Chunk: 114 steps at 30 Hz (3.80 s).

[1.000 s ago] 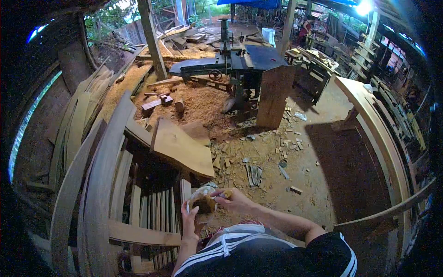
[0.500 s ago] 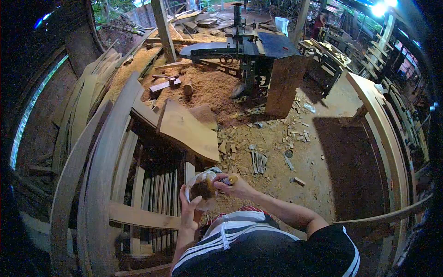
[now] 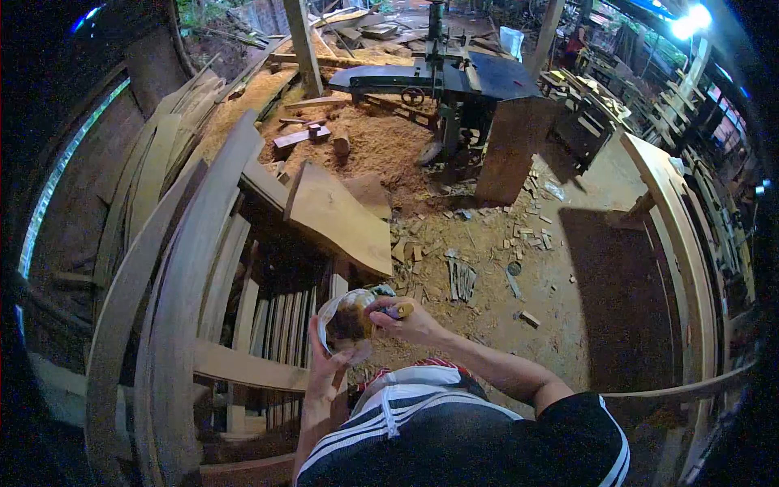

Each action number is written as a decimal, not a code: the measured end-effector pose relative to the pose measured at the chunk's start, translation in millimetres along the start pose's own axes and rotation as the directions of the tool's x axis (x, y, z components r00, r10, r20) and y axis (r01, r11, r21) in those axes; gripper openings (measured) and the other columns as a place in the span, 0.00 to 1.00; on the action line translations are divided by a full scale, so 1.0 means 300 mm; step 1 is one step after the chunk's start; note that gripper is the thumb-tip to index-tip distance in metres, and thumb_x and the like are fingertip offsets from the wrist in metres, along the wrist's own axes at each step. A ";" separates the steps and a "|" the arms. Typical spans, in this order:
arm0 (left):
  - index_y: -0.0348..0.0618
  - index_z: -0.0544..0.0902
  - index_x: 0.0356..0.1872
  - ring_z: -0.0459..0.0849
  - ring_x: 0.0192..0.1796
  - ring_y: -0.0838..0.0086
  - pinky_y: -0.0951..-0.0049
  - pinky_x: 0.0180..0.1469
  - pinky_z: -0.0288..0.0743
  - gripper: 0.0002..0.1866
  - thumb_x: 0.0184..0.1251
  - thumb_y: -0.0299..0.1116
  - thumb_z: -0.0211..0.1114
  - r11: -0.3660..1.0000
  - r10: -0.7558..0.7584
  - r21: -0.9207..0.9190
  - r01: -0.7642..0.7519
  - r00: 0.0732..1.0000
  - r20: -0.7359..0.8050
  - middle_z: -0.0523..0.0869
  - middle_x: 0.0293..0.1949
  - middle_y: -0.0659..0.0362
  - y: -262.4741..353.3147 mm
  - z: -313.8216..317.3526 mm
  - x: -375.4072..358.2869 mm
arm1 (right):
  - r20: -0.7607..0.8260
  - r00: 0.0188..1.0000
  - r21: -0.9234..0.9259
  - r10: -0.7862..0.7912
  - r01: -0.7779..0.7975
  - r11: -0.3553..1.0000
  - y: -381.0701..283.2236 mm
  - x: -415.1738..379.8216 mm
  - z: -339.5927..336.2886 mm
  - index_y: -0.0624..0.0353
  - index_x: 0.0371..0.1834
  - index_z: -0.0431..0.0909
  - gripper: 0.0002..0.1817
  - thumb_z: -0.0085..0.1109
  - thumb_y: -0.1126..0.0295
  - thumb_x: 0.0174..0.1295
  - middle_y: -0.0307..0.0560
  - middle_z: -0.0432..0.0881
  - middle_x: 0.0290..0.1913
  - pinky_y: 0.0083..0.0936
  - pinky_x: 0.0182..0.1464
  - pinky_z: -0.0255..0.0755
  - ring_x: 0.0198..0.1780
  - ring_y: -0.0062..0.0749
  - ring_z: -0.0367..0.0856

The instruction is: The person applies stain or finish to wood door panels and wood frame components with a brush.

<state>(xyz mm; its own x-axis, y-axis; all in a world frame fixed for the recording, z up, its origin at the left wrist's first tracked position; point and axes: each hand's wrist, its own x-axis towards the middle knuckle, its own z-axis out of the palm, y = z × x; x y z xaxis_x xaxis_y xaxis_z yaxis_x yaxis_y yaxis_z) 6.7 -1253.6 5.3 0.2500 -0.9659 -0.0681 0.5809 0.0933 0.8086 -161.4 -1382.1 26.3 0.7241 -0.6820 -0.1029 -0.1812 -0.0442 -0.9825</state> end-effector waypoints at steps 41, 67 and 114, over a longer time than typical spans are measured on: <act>0.53 0.38 0.71 0.61 0.67 0.59 0.55 0.65 0.61 0.56 0.49 0.45 0.71 0.966 0.163 0.229 -0.118 0.968 -0.189 0.57 0.67 0.49 0.000 -0.207 0.104 | -0.251 0.948 -0.198 -0.197 0.149 0.969 -0.112 0.078 0.214 0.61 0.57 0.72 0.22 0.54 0.59 0.64 0.51 0.74 0.52 0.31 0.53 0.68 0.52 0.42 0.74; 0.52 0.43 0.71 0.62 0.66 0.60 0.56 0.65 0.62 0.49 0.52 0.33 0.68 0.981 0.172 0.161 -0.106 0.863 -0.476 0.57 0.66 0.50 0.056 -0.222 -0.073 | -0.073 0.975 -0.167 -0.208 0.193 0.967 -0.085 0.094 0.282 0.61 0.50 0.77 0.18 0.58 0.61 0.61 0.52 0.75 0.49 0.30 0.50 0.71 0.48 0.42 0.77; 0.63 0.43 0.71 0.66 0.64 0.59 0.54 0.55 0.74 0.37 0.68 0.48 0.55 0.817 0.144 0.267 -0.511 -0.267 -0.953 0.52 0.69 0.52 -0.100 -0.177 -0.783 | 0.432 0.845 0.360 -0.315 0.159 0.919 -0.186 0.585 1.057 0.63 0.60 0.70 0.20 0.45 0.68 0.66 0.42 0.78 0.50 0.24 0.47 0.72 0.46 0.25 0.77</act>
<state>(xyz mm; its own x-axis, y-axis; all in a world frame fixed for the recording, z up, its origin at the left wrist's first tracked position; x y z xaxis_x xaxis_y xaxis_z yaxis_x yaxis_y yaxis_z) -28.4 -1016.6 -34.0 0.7553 0.5014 -0.4220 0.1402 0.5054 0.8514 186.9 -1268.0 13.8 0.9565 -0.2466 0.1557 0.1881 0.1138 -0.9755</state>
